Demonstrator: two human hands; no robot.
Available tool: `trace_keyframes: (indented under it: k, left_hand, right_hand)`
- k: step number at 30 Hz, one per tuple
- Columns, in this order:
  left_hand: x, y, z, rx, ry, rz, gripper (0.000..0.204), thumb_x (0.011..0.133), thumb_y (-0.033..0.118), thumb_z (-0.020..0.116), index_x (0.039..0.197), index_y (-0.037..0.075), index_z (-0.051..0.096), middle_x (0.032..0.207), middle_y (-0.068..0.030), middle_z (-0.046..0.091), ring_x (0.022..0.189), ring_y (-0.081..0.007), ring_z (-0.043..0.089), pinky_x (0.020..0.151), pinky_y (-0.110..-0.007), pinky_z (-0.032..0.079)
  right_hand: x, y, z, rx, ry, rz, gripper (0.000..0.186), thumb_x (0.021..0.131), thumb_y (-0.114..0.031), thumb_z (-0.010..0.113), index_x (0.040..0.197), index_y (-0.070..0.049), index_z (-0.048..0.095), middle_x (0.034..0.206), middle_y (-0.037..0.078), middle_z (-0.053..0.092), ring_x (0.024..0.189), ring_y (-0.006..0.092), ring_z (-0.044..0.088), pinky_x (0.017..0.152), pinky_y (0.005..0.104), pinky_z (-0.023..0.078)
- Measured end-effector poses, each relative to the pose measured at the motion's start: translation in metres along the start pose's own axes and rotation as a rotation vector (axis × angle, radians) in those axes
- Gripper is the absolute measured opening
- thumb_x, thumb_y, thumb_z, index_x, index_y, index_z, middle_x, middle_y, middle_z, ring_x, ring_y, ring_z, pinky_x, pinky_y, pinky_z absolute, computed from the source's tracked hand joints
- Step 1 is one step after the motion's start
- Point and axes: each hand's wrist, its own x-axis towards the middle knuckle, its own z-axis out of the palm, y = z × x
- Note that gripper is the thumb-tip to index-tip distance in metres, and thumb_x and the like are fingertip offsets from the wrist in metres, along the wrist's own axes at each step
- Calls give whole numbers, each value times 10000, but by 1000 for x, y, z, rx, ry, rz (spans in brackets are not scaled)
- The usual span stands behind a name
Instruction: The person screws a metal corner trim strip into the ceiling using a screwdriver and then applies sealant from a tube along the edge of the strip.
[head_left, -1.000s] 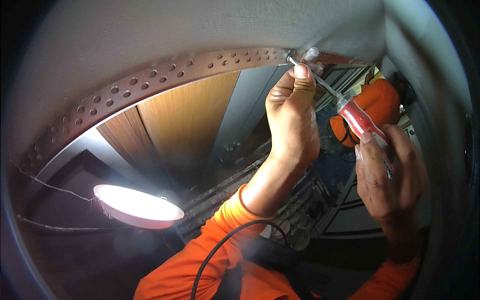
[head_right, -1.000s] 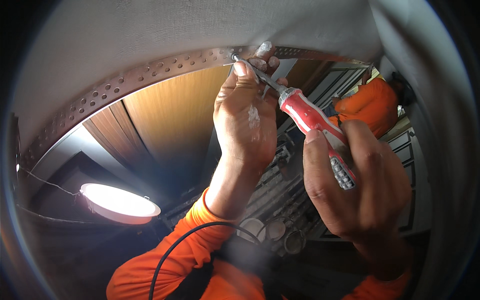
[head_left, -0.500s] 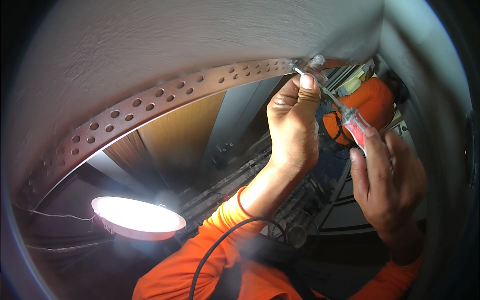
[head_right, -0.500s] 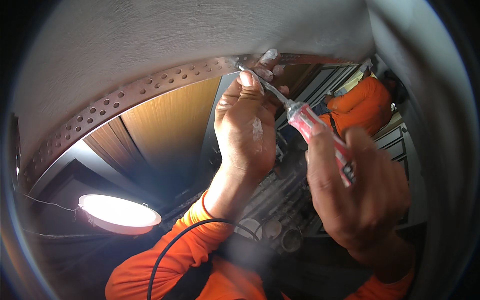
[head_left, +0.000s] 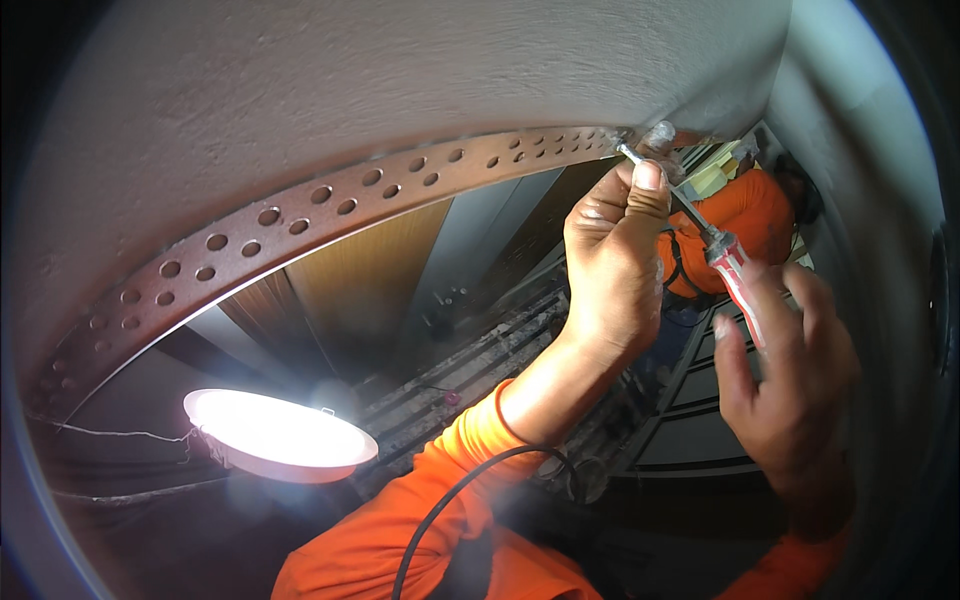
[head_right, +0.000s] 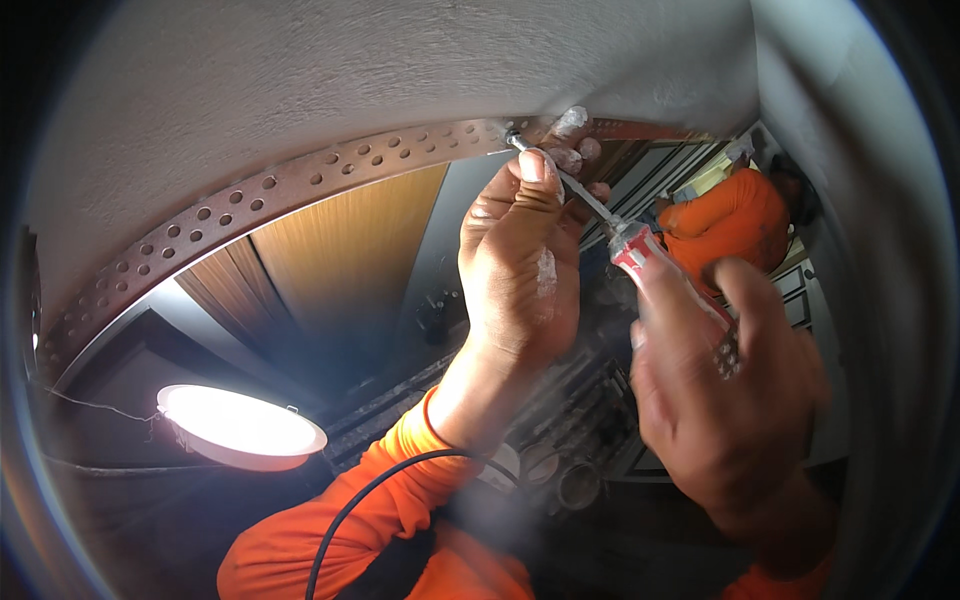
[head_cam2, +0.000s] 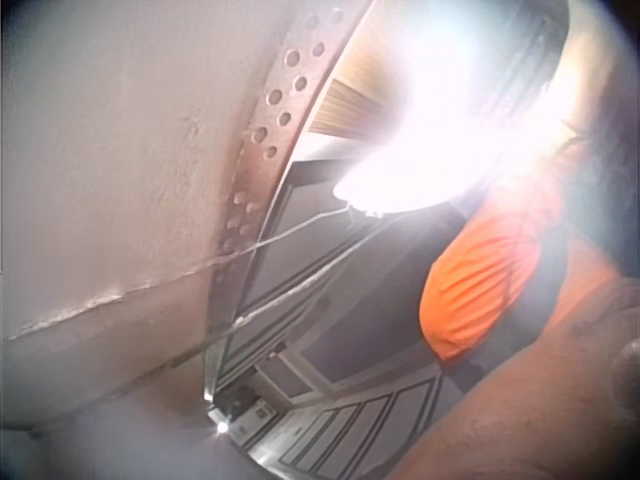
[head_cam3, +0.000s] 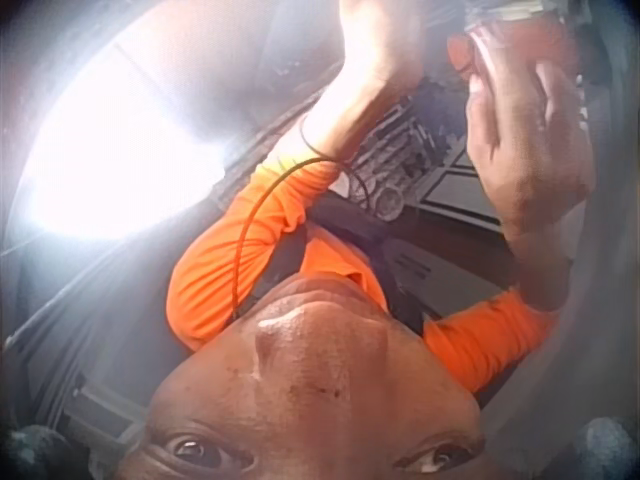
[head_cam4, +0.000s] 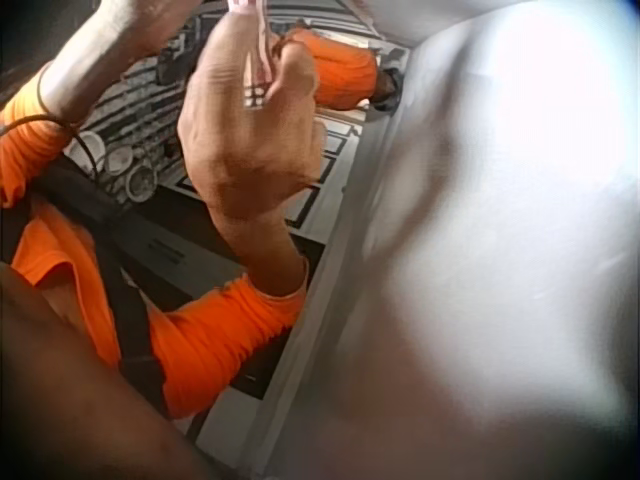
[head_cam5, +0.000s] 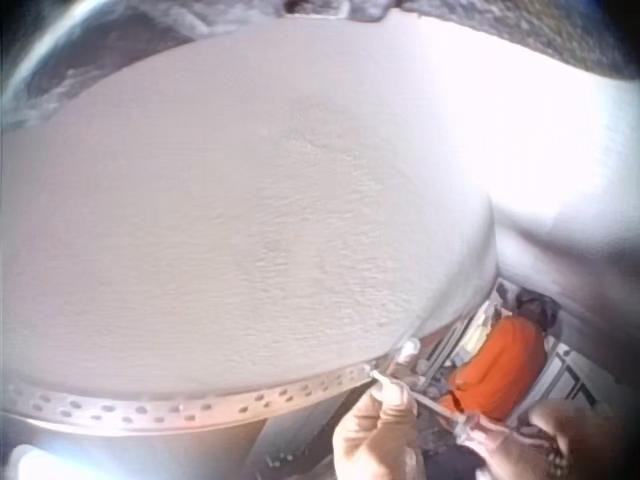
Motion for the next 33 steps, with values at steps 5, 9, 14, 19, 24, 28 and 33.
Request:
trace_keyframes:
  k: [5,9,14,19,24,28,33]
  left_hand:
    - [1,-3,6,19,-7,-54,170,904,203,498,907,55,580,1016,-61,592,913,-158,531,812,-333,404]
    - [4,0,-6,45,-143,-69,147,905,188,493,902,64,571,1037,-65,587,945,-159,529,813,-342,407]
    - [4,-4,4,12,-12,-6,138,904,177,493,900,65,575,1039,-56,582,961,-170,524,805,-349,410]
    - [2,-6,7,-43,-7,37,150,904,179,495,916,54,578,1007,-57,592,940,-165,531,803,-350,409]
    - [-1,-7,5,-2,-42,24,185,908,208,493,927,45,580,976,-62,598,896,-159,538,801,-349,407]
    - [0,-6,4,24,-57,-9,215,911,231,488,942,39,580,971,-65,600,871,-162,540,802,-348,406]
    - [0,-4,10,0,8,4,239,909,238,491,941,17,576,939,-75,601,860,-159,538,789,-331,408]
  right_hand:
    - [-4,16,11,-23,105,-129,362,740,-6,619,1084,-13,504,752,154,533,550,196,519,441,284,389]
    - [4,5,-5,1135,-84,856,265,837,-153,524,1060,-28,456,712,106,531,359,26,319,317,162,254]
    - [5,13,-1,803,-54,435,363,822,-107,532,1159,-18,429,814,138,560,495,92,481,414,229,362]
    - [-2,3,-8,-456,3,-207,399,739,-18,615,1124,-27,515,903,151,572,656,221,576,537,305,422]
    - [-3,14,-8,-182,-33,-98,318,759,-31,611,1069,-35,544,864,141,571,643,209,572,513,320,416]
    - [6,13,-12,1243,-132,919,233,836,-118,529,1050,-34,491,845,94,554,619,98,519,366,194,360]
    - [0,14,-5,1040,-81,840,308,822,-121,558,1101,-20,473,933,108,550,666,124,548,382,192,365]
